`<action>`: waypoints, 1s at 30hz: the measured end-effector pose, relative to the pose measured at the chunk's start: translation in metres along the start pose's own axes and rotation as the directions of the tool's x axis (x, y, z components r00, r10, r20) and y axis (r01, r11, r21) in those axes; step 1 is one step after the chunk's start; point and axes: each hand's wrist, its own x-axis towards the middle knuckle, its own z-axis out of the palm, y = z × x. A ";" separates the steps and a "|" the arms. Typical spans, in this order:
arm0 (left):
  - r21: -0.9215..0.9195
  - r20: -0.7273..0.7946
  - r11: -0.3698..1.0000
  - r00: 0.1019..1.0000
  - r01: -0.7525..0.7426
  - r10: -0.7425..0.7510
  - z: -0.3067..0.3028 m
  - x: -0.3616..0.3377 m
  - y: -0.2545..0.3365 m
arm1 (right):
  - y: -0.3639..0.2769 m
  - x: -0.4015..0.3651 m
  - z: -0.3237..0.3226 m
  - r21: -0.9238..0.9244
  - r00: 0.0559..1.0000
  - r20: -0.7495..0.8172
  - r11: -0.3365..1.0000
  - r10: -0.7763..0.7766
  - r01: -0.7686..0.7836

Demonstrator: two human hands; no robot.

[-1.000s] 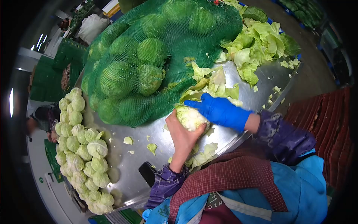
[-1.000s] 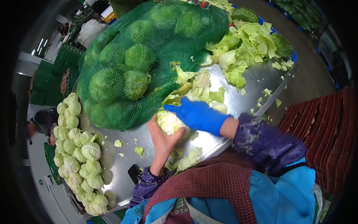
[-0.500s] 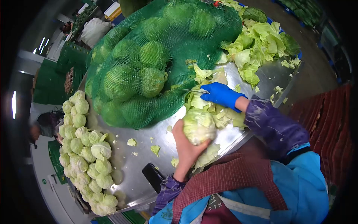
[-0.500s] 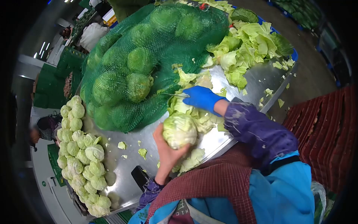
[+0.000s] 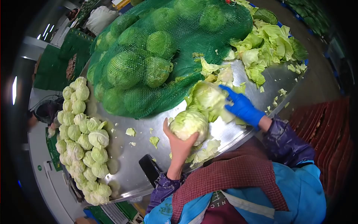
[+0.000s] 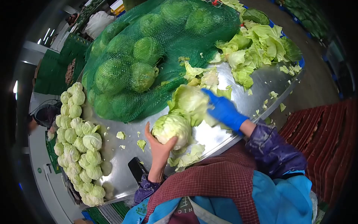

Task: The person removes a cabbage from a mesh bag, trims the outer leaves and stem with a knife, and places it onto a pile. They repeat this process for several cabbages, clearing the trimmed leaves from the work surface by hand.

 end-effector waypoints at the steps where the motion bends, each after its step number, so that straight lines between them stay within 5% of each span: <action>1: 0.147 0.057 0.979 0.990 -0.139 0.132 0.001 0.000 0.000 | -0.005 0.003 -0.021 -0.135 0.962 0.021 0.954 0.273 -0.268; 3: 0.171 0.083 0.960 0.974 -0.223 0.211 0.007 0.001 0.005 | -0.008 0.005 -0.029 -0.268 0.974 -0.009 0.938 0.227 -0.221; 4: 0.216 0.101 0.939 0.963 -0.268 0.252 0.010 0.002 0.009 | -0.022 0.001 -0.026 -0.171 0.996 -0.043 0.983 -0.082 0.074; 5: 0.258 0.123 0.912 0.947 -0.319 0.296 0.012 0.003 0.012 | -0.037 -0.002 -0.022 -0.091 0.918 -0.111 0.924 -0.380 0.372; 7: 0.290 0.106 0.887 0.933 -0.360 0.344 0.017 0.005 0.011 | -0.066 -0.012 -0.009 -0.225 0.922 0.166 0.897 -0.351 0.382; 9: 0.257 0.114 0.944 0.977 -0.205 0.181 0.018 0.005 0.013 | -0.073 -0.013 0.008 -0.329 0.855 0.216 0.789 -0.471 0.518; 11: 0.278 0.104 0.928 0.968 -0.247 0.226 0.018 0.006 0.005 | -0.070 0.000 0.012 -0.366 0.847 0.235 0.764 -0.477 0.532; 15: 0.402 0.206 0.830 0.922 -0.386 0.329 0.024 0.001 0.010 | -0.074 0.047 -0.015 -0.402 0.938 0.285 0.864 -0.196 0.303; 17: 0.420 0.255 0.782 0.887 -0.460 0.385 0.025 0.002 0.009 | -0.070 0.048 -0.011 -0.232 0.854 0.333 0.842 -0.401 0.486; 21: 0.388 0.320 0.777 0.863 -0.495 0.390 0.015 0.011 0.005 | -0.079 0.039 0.002 -0.258 0.894 0.350 0.889 -0.279 0.378; 23: 0.358 0.373 0.777 0.842 -0.518 0.390 0.012 0.011 0.004 | -0.051 0.054 0.019 -0.086 0.938 0.139 0.940 -0.317 0.330; 24: 0.344 0.376 0.792 0.847 -0.503 0.375 0.013 0.009 0.007 | -0.044 0.058 0.023 -0.165 0.931 0.002 0.918 -0.366 0.361; 30: 0.320 0.438 0.772 0.808 -0.550 0.394 -0.011 -0.013 -0.022 | -0.032 0.064 0.020 -0.109 0.980 -0.070 0.978 -0.185 0.177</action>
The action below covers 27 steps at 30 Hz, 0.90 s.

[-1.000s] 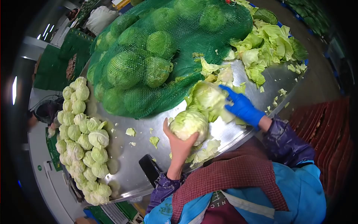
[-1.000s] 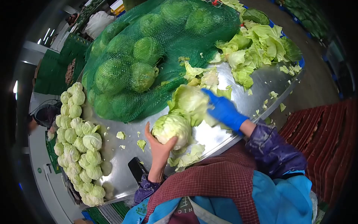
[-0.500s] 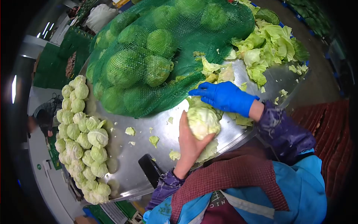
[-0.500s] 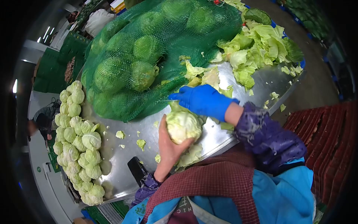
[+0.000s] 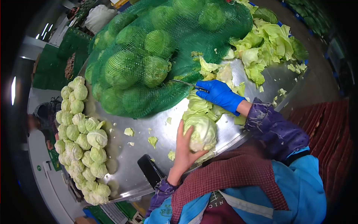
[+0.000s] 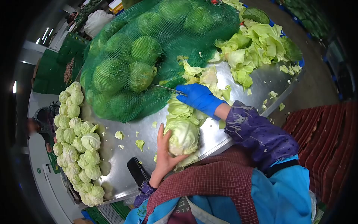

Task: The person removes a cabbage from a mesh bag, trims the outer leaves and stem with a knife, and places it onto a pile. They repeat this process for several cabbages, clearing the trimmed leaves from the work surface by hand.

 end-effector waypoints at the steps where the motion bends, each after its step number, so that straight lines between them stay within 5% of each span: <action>1: 0.010 0.035 0.999 0.999 0.032 -0.032 -0.004 -0.010 -0.005 | -0.004 -0.003 -0.001 0.098 0.999 0.028 0.994 0.038 -0.041; 5: -0.195 -0.135 0.956 0.960 0.219 -0.247 -0.016 -0.025 0.015 | -0.008 -0.015 0.026 0.317 1.000 0.001 0.948 0.001 -0.002; 7: -0.148 -0.190 0.964 0.950 0.222 -0.248 -0.013 -0.016 0.019 | -0.035 -0.025 0.026 0.254 1.000 0.028 0.967 0.006 -0.013; 9: 0.195 -0.217 0.949 0.955 0.246 -0.203 -0.012 -0.007 0.016 | -0.035 -0.021 0.017 0.182 0.991 0.110 0.982 -0.074 0.053; 11: 0.146 -0.186 0.944 0.945 0.297 -0.269 -0.025 -0.003 0.016 | -0.021 -0.014 0.001 -0.117 0.999 0.024 0.992 0.042 -0.039; 12: 0.134 -0.125 0.945 0.951 0.298 -0.283 -0.031 -0.003 0.013 | -0.018 -0.011 -0.001 0.023 0.993 -0.115 1.000 -0.007 0.010; 13: 0.121 -0.069 0.946 0.953 0.301 -0.295 -0.035 -0.002 0.010 | -0.016 -0.011 -0.008 -0.199 0.999 -0.052 0.980 0.010 -0.020; 17: 0.101 -0.007 0.925 0.930 0.365 -0.367 -0.043 -0.001 -0.001 | -0.053 -0.035 -0.005 -0.172 0.949 -0.061 0.940 -0.310 0.295; 18: 0.069 -0.003 0.917 0.919 0.393 -0.394 -0.044 0.000 -0.005 | -0.063 -0.046 -0.002 -0.048 0.974 0.102 0.977 -0.203 0.209; 21: 0.049 0.001 0.900 0.901 0.433 -0.434 -0.043 0.003 -0.008 | -0.063 -0.073 0.030 -0.028 0.973 0.207 0.993 -0.105 0.114; 23: 0.070 -0.059 0.943 0.945 0.326 -0.323 -0.037 0.002 -0.013 | -0.054 -0.070 0.041 -0.025 0.983 0.175 0.998 -0.057 0.062; 27: -0.075 -0.109 0.909 0.902 0.411 -0.417 -0.031 -0.001 -0.008 | -0.011 -0.059 0.047 -0.055 0.996 -0.025 0.995 -0.084 0.083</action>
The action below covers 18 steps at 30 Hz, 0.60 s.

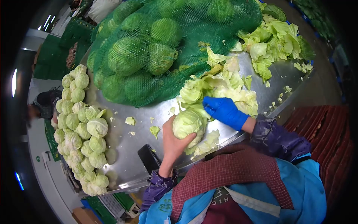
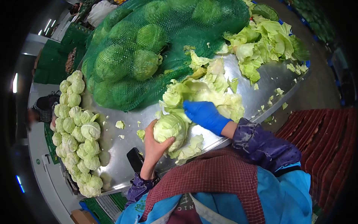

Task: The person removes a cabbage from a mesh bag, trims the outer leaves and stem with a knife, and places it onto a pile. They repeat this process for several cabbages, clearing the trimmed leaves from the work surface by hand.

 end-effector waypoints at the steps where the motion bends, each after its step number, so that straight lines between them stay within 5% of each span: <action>1: -0.003 -0.004 1.000 1.000 -0.005 0.005 0.002 -0.001 0.000 | 0.004 0.003 -0.008 0.007 0.996 0.054 0.998 0.068 -0.068; 6: 0.005 -0.068 0.993 0.990 -0.120 0.120 0.009 -0.004 0.010 | -0.038 0.014 -0.036 0.154 0.996 0.088 0.988 -0.013 -0.001; 8: 0.083 -0.021 0.969 0.972 -0.231 0.234 0.002 0.000 0.025 | -0.062 0.025 -0.058 0.278 0.945 0.211 0.942 -0.250 0.187; 9: 0.164 0.032 0.926 0.940 -0.341 0.341 -0.002 0.001 0.031 | -0.057 0.031 -0.052 0.274 0.944 0.215 0.943 -0.250 0.188; 11: 0.141 0.062 0.929 0.939 -0.343 0.338 -0.010 0.000 0.038 | -0.037 0.046 -0.033 0.258 0.814 0.188 0.827 -0.549 0.499; 12: 0.121 0.093 0.931 0.937 -0.345 0.336 -0.015 0.000 0.041 | -0.035 0.052 -0.038 0.252 0.813 0.182 0.826 -0.553 0.505; 14: 0.078 0.118 0.961 0.959 -0.266 0.256 -0.023 -0.003 0.040 | -0.035 0.061 -0.049 0.516 0.785 0.545 0.856 -0.295 -0.037; 16: -0.128 0.101 0.982 0.983 -0.141 0.154 -0.028 -0.006 0.033 | -0.044 0.058 -0.071 0.466 0.812 0.545 0.881 -0.210 -0.084; 18: -0.118 0.094 0.985 0.986 -0.126 0.138 -0.034 -0.006 0.030 | -0.031 0.054 -0.084 0.479 0.834 0.540 0.856 -0.114 -0.193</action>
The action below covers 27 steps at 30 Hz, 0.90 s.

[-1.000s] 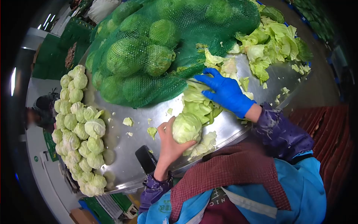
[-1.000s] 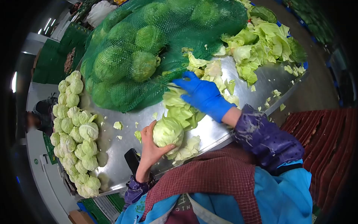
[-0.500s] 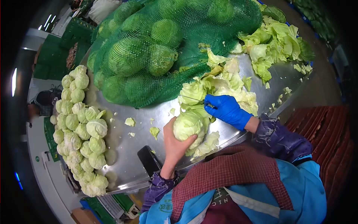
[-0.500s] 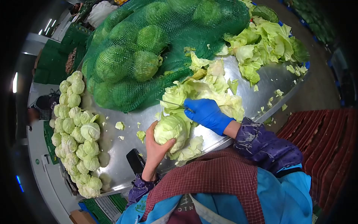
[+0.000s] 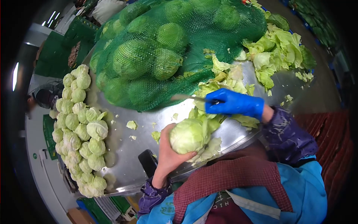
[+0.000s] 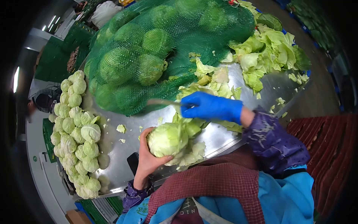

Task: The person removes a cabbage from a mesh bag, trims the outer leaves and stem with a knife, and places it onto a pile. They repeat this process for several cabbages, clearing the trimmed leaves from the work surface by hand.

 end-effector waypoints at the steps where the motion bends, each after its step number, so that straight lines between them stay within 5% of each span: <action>1: -0.072 -0.041 0.997 0.998 0.034 -0.037 -0.001 -0.001 -0.004 | 0.001 -0.007 -0.007 0.092 0.987 -0.055 0.985 0.153 -0.148; 2: -0.144 -0.079 0.988 0.994 0.063 -0.075 -0.001 -0.001 -0.007 | 0.002 -0.013 -0.013 0.188 0.947 -0.097 0.940 0.306 -0.285; 4: -0.075 -0.095 0.996 0.993 0.058 -0.065 -0.002 -0.001 -0.009 | 0.002 -0.015 -0.013 0.102 0.939 -0.183 0.956 0.291 -0.276; 6: -0.183 -0.148 0.979 0.982 0.090 -0.117 0.000 0.003 -0.004 | 0.004 -0.012 0.007 -0.266 0.947 -0.263 0.958 -0.184 0.112; 11: -0.152 -0.206 0.987 0.975 0.049 -0.080 0.009 0.001 -0.002 | -0.012 -0.006 0.059 -0.330 0.929 -0.338 0.943 -0.154 0.037; 13: -0.129 -0.223 0.991 0.972 0.038 -0.066 0.010 -0.001 -0.009 | 0.016 0.002 0.051 -0.183 0.915 -0.404 0.980 -0.007 -0.073; 14: -0.318 -0.204 0.946 0.969 0.067 -0.138 0.010 -0.004 -0.014 | 0.033 0.003 0.045 -0.129 0.836 -0.548 0.991 -0.039 -0.038; 15: -0.496 -0.173 0.863 0.963 0.096 -0.206 0.009 -0.006 -0.017 | 0.052 0.004 0.031 -0.361 0.724 -0.621 0.929 -0.302 0.079; 16: -0.497 -0.178 0.863 0.962 0.095 -0.209 0.009 -0.007 -0.015 | 0.040 -0.003 0.015 -0.147 0.764 -0.646 0.979 0.014 -0.143; 17: -0.743 -0.099 0.658 0.951 0.125 -0.293 0.011 -0.008 -0.012 | 0.055 -0.007 0.002 -0.236 0.712 -0.688 0.971 -0.140 -0.037; 18: -0.912 0.001 0.385 0.937 0.145 -0.350 0.013 -0.011 -0.010 | 0.037 -0.015 -0.007 -0.214 0.728 -0.685 0.957 -0.005 -0.195; 20: -0.955 0.037 0.255 0.914 0.152 -0.405 0.018 -0.012 -0.012 | 0.018 -0.020 -0.007 -0.210 0.707 -0.703 0.971 -0.072 -0.110; 22: -0.987 0.148 -0.021 0.868 0.157 -0.473 0.023 -0.010 -0.012 | 0.000 -0.016 0.012 0.018 0.783 -0.600 0.976 -0.163 0.218; 23: -0.983 0.186 -0.108 0.822 0.152 -0.539 0.024 -0.004 -0.005 | -0.014 -0.017 0.021 0.070 0.858 -0.494 0.978 -0.139 0.199; 24: -0.983 0.183 -0.106 0.821 0.150 -0.540 0.027 -0.004 -0.011 | -0.025 -0.017 0.029 0.089 0.905 -0.399 0.976 -0.147 0.198; 26: -0.934 0.206 -0.343 0.933 0.098 -0.294 0.034 -0.008 -0.031 | -0.035 -0.011 0.044 -0.050 0.929 -0.274 0.968 -0.250 0.246; 27: -0.915 0.234 -0.388 0.928 0.110 -0.289 0.033 -0.009 -0.030 | -0.034 -0.008 0.048 -0.046 0.929 -0.276 0.968 -0.248 0.245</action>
